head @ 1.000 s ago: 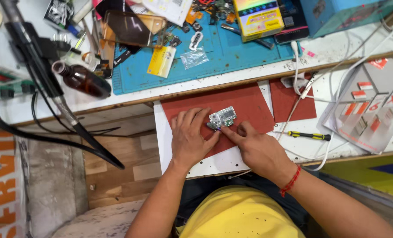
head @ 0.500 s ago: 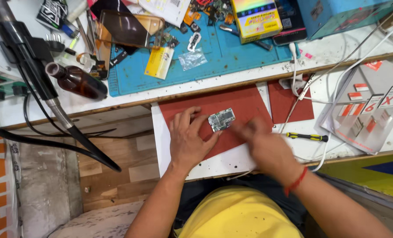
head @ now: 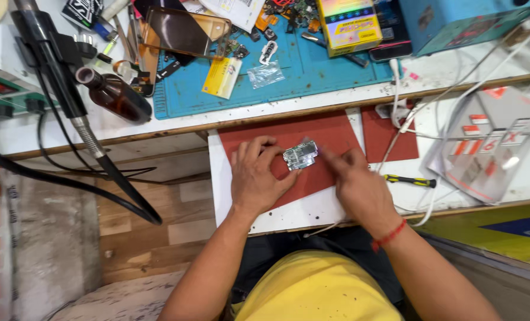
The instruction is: The person brushes debris from a circuit board by hand and then applies heat to specific components using a hot air rework tool while holding the board in place.
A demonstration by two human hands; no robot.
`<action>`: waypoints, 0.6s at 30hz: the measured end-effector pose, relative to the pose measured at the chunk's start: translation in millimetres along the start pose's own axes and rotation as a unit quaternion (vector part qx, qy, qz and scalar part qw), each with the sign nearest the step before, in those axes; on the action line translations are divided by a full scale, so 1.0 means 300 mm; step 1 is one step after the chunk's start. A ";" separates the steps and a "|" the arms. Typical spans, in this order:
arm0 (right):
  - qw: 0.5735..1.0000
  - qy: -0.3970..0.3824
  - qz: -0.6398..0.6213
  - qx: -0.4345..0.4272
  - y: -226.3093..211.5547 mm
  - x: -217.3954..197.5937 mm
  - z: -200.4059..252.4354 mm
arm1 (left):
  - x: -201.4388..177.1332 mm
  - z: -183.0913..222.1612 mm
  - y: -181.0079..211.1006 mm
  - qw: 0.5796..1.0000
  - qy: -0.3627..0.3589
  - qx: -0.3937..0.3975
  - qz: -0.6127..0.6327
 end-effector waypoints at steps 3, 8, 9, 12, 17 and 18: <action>0.997 -0.042 -0.006 -0.061 -0.061 0.033 0.040 | 0.003 0.001 -0.001 1.000 -0.006 -0.006 0.004; 0.999 0.020 -0.025 -0.019 -0.033 0.043 0.066 | 0.009 0.012 -0.005 1.000 0.016 0.018 0.010; 0.999 0.048 -0.016 -0.011 -0.025 0.036 0.055 | 0.004 0.006 -0.007 1.000 0.017 0.019 0.005; 0.999 0.015 -0.002 0.034 -0.057 0.068 0.123 | 0.010 -0.003 -0.001 1.000 0.000 -0.002 0.000; 0.999 0.014 0.027 0.036 -0.040 0.080 0.002 | 0.020 0.010 -0.012 1.000 0.010 0.011 -0.001; 0.998 -0.005 0.036 0.054 -0.039 0.087 -0.014 | 0.018 0.009 -0.010 1.000 0.019 0.016 -0.001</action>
Point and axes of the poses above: each hand's wrist, its own z-axis away from the middle knuckle, its own x-axis out of the palm, y = z × x, the point moved 7 cm from there along -z, towards the middle knuckle, and after that the axes turned 13 degrees about -x, right-handed, at the moved point
